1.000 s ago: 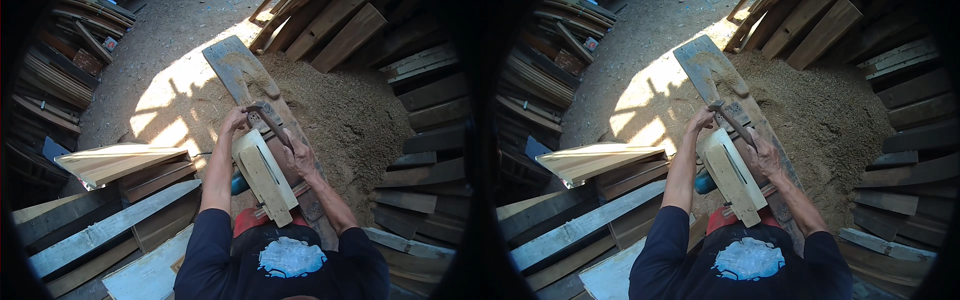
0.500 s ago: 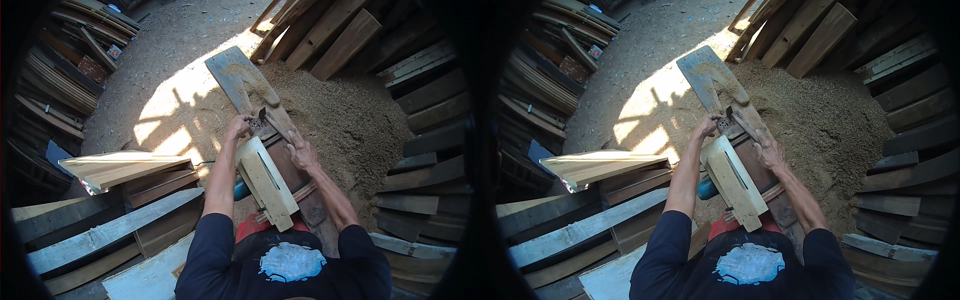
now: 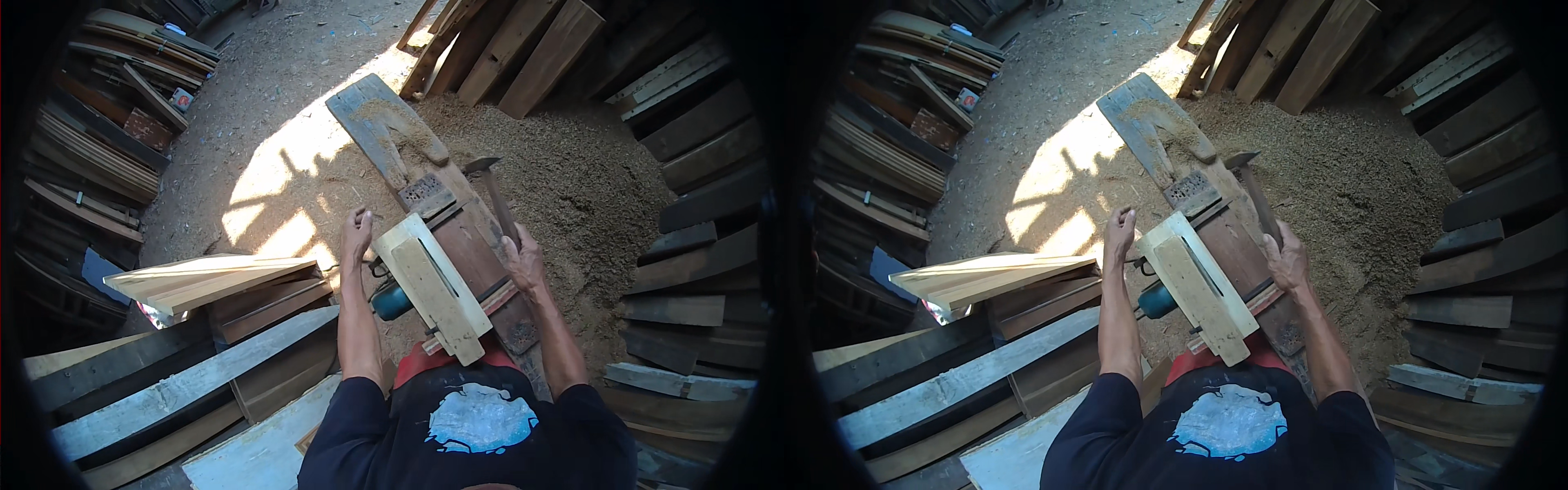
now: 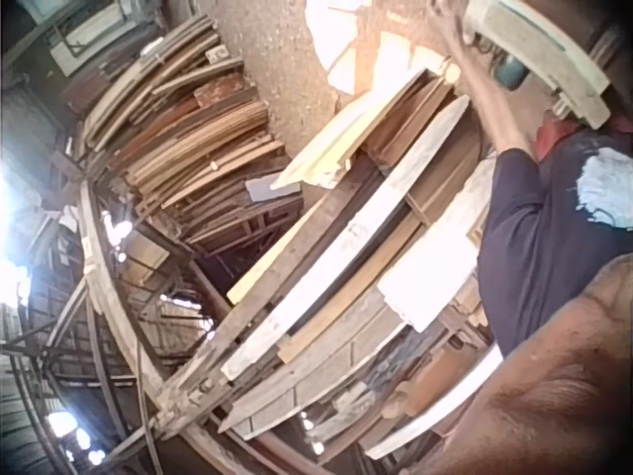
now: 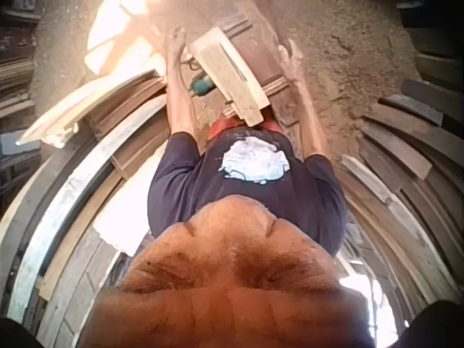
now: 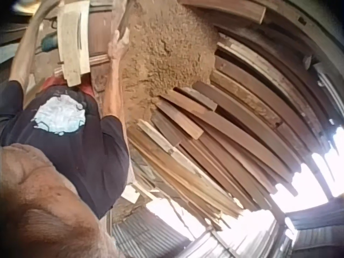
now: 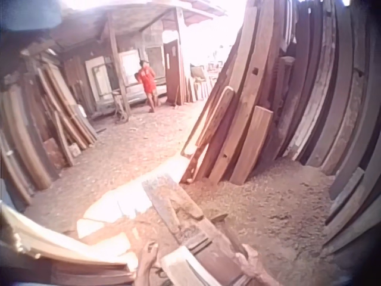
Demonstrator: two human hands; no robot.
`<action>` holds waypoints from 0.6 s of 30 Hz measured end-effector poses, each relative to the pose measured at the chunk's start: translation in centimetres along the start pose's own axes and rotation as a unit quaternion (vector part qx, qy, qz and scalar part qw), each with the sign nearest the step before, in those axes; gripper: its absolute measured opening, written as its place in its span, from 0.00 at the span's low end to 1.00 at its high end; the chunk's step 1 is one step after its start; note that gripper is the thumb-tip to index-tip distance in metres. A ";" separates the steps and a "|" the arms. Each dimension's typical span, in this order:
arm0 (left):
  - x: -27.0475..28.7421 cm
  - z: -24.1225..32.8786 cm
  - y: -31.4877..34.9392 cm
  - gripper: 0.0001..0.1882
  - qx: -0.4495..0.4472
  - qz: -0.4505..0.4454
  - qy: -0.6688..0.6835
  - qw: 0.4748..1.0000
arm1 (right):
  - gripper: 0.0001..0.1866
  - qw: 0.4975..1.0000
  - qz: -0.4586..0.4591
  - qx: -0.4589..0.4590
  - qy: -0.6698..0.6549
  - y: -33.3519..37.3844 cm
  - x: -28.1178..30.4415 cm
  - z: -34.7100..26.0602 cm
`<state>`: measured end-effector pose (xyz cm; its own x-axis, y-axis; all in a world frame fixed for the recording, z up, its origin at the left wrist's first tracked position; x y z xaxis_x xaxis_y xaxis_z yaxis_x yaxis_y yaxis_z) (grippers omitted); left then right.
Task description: The person organizes boards and a power saw on a workbench, uses a hammer to fix wood pieces in place, and then ties a cord around the structure.
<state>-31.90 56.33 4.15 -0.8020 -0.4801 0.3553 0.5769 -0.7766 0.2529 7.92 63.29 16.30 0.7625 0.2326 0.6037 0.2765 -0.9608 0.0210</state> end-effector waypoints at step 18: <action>-3.4 -10.4 4.4 0.46 0.158 -0.097 0.138 0.973 | 0.12 0.985 0.074 -0.150 -0.032 13.0 7.4 13.7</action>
<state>-28.19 50.28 -5.31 -0.8864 -0.4619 0.0302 0.3948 -0.7205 0.5701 25.15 54.59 10.09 0.8199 0.0856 0.5661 -0.0190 -0.9842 0.1763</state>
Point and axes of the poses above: each hand's wrist, its own y-axis away from the middle knuckle, its own x-axis out of the back of the hand, z = x × y, the point moved 9 cm from there along -y, towards the middle knuckle, and after that the axes turned 6 degrees about y, right-handed, at the moved point
